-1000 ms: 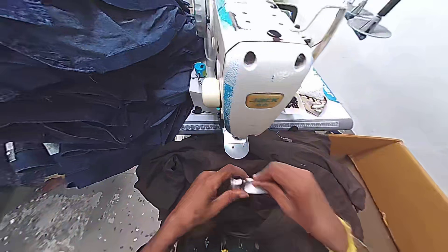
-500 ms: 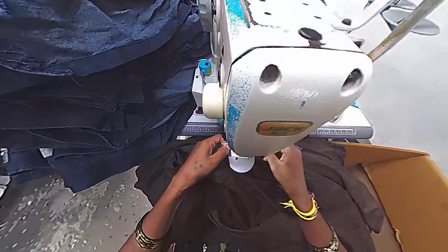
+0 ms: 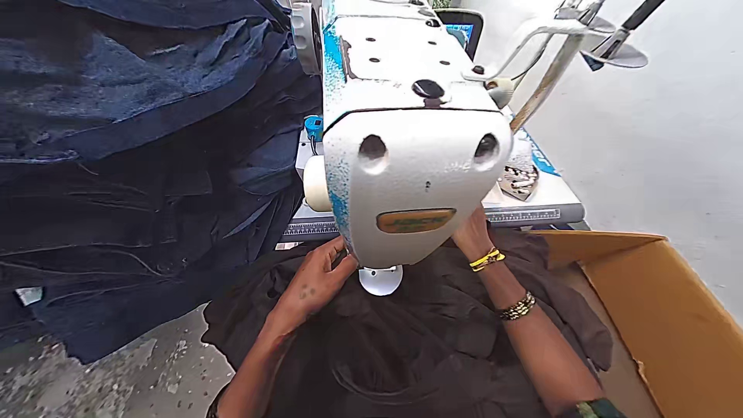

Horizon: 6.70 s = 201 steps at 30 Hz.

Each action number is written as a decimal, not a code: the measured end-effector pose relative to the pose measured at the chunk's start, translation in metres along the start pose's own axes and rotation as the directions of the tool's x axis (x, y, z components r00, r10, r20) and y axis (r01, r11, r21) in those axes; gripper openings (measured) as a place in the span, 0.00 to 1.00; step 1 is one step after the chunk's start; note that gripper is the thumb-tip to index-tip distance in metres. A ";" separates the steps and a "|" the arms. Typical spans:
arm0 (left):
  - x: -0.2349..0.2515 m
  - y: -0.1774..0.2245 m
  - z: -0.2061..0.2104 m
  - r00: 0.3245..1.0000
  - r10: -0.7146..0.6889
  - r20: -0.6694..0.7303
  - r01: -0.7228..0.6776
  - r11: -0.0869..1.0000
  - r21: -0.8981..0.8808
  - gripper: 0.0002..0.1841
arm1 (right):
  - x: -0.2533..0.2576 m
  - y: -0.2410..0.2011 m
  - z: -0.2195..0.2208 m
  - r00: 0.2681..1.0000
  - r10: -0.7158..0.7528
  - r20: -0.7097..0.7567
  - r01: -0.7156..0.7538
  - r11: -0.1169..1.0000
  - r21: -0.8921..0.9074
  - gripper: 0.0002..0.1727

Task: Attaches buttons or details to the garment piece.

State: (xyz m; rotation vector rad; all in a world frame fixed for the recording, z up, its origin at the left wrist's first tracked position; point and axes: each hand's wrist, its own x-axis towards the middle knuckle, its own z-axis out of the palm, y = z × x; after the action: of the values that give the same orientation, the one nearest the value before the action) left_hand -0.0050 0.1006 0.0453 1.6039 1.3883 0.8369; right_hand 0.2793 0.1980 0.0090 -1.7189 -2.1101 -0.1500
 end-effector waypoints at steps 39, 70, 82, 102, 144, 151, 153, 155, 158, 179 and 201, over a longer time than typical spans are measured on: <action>-0.042 -0.051 0.032 0.891 0.419 0.177 -0.447 0.732 0.514 0.21 | -0.062 -0.082 -0.035 0.693 -0.578 -0.431 0.657 0.752 0.047 0.13; -0.101 -0.015 -0.051 0.983 0.065 -0.174 -0.010 0.955 0.296 0.17 | -0.137 -0.092 -0.074 0.948 -0.317 -0.035 0.213 0.546 0.810 0.14; -0.082 -0.010 0.056 0.678 0.727 -0.105 -0.669 0.671 0.320 0.08 | -0.128 -0.081 -0.058 0.961 -0.162 0.225 -0.112 0.517 0.849 0.18; 0.003 0.003 0.006 0.995 -0.088 -0.046 0.076 0.971 -0.225 0.06 | -0.080 -0.103 -0.031 0.983 0.183 -0.022 -0.107 0.666 0.738 0.12; -0.042 -0.009 0.000 0.939 0.309 0.149 -0.319 0.947 0.049 0.12 | -0.042 -0.087 -0.041 0.661 -0.641 -0.391 0.707 0.707 0.037 0.13; -0.014 -0.004 -0.005 0.999 -0.049 0.015 0.051 0.985 -0.163 0.06 | -0.090 -0.082 -0.039 0.758 -0.496 -0.423 0.646 0.657 0.388 0.13; -0.002 -0.002 -0.002 0.999 -0.045 -0.026 0.040 0.987 -0.154 0.06 | -0.103 -0.082 -0.035 0.737 -0.533 -0.416 0.669 0.664 0.335 0.18; 0.007 0.003 -0.002 0.998 -0.036 -0.057 0.029 0.994 -0.110 0.06 | -0.108 -0.078 -0.028 0.747 -0.526 -0.406 0.652 0.699 0.293 0.20; 0.012 0.013 -0.006 0.999 -0.038 -0.028 0.036 0.996 -0.081 0.03 | -0.109 -0.074 -0.024 0.753 -0.522 -0.400 0.639 0.725 0.256 0.20; -0.001 -0.095 -0.049 0.984 -0.015 0.178 0.060 0.967 -0.246 0.07 | -0.004 0.100 -0.015 0.997 0.071 -0.005 -0.071 0.997 0.002 0.23; -0.090 -0.007 0.054 0.624 0.657 0.423 -0.658 0.734 -0.169 0.14 | -0.058 -0.057 -0.050 0.837 -0.393 -0.380 0.489 0.849 0.200 0.11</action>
State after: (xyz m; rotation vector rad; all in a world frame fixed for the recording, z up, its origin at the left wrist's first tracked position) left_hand 0.0249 0.0031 0.0192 2.1831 0.4279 0.7709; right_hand 0.2454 0.1147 0.0418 -0.9347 -2.1144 -0.2287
